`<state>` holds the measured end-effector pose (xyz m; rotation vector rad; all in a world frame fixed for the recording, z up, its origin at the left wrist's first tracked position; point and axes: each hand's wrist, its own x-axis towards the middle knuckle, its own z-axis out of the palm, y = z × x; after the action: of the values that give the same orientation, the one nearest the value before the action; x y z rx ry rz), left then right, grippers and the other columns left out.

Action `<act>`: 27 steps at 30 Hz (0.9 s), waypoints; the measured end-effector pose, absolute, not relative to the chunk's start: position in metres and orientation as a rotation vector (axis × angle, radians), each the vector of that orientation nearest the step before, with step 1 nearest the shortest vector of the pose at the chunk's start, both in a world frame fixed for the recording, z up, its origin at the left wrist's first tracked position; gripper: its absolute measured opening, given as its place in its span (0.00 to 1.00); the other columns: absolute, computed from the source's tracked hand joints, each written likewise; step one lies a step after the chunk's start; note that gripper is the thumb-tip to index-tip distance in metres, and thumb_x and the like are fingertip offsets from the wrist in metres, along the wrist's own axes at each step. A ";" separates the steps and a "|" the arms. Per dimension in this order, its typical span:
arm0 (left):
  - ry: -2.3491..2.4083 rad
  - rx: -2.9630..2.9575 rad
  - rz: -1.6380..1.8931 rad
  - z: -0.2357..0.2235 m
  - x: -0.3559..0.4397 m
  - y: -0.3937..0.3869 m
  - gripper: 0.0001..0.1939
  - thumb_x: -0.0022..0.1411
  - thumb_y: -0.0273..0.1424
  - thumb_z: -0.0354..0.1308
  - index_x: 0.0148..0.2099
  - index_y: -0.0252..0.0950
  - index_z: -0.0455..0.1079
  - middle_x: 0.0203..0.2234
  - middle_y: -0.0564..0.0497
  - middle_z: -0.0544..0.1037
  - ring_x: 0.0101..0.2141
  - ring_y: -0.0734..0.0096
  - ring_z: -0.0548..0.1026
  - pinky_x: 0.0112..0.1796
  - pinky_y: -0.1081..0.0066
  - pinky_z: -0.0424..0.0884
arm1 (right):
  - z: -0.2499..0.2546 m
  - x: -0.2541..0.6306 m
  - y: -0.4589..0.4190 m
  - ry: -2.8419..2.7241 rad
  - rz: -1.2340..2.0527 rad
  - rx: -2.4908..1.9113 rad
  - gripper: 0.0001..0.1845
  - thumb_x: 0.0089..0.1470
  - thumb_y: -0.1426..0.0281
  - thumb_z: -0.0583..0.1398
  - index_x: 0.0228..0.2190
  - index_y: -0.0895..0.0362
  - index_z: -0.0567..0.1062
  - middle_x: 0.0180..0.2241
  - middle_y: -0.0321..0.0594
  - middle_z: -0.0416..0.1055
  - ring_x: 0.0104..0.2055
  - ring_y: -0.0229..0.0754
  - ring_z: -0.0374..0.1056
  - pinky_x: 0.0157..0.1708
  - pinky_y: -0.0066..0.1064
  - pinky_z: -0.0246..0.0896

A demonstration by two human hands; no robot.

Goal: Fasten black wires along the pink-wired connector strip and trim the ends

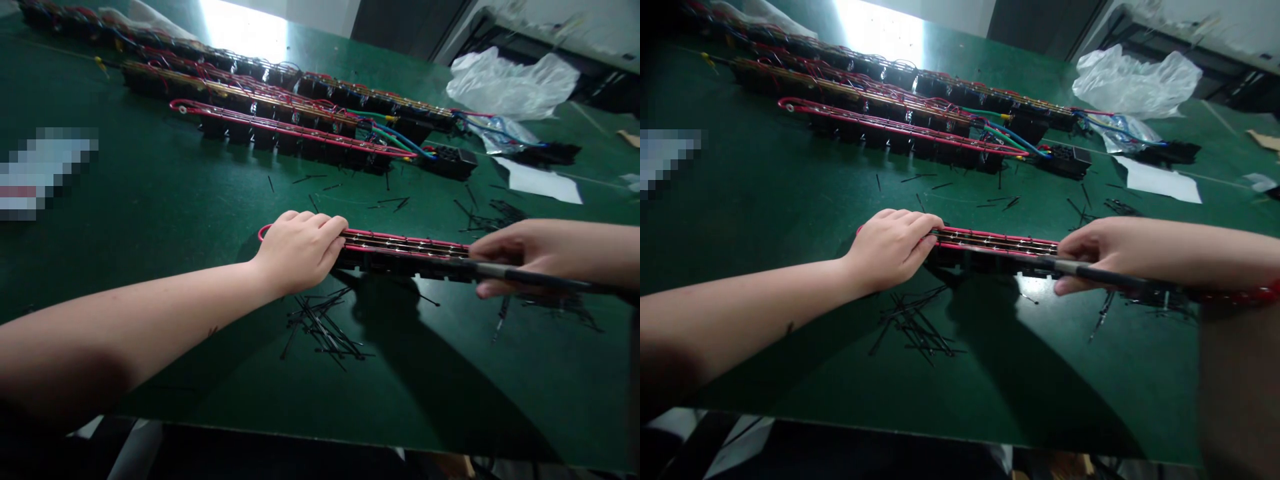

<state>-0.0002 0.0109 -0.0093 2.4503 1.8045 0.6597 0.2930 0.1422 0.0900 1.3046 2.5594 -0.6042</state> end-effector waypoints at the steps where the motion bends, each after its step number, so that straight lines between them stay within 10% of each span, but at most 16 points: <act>1: 1.809 2.450 0.648 -0.009 0.000 0.011 0.16 0.72 0.34 0.42 0.53 0.37 0.68 0.45 0.48 0.79 0.44 0.60 0.77 0.44 0.60 0.65 | 0.090 0.294 0.143 2.594 -0.563 1.312 0.22 0.55 0.51 0.60 0.32 0.58 0.80 0.36 0.44 0.77 0.37 0.40 0.71 0.36 0.30 0.63; 27: 1.749 2.344 0.792 0.028 -0.016 0.008 0.13 0.72 0.34 0.50 0.53 0.36 0.69 0.50 0.48 0.77 0.51 0.65 0.74 0.53 0.62 0.71 | 0.076 0.262 0.154 3.007 -0.336 1.351 0.22 0.61 0.59 0.57 0.48 0.63 0.75 0.50 0.54 0.73 0.51 0.47 0.69 0.54 0.39 0.63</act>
<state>-0.0160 0.0082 0.0282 2.3442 1.7492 0.7923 0.2615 0.1540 0.0764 1.3509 3.0072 -0.3355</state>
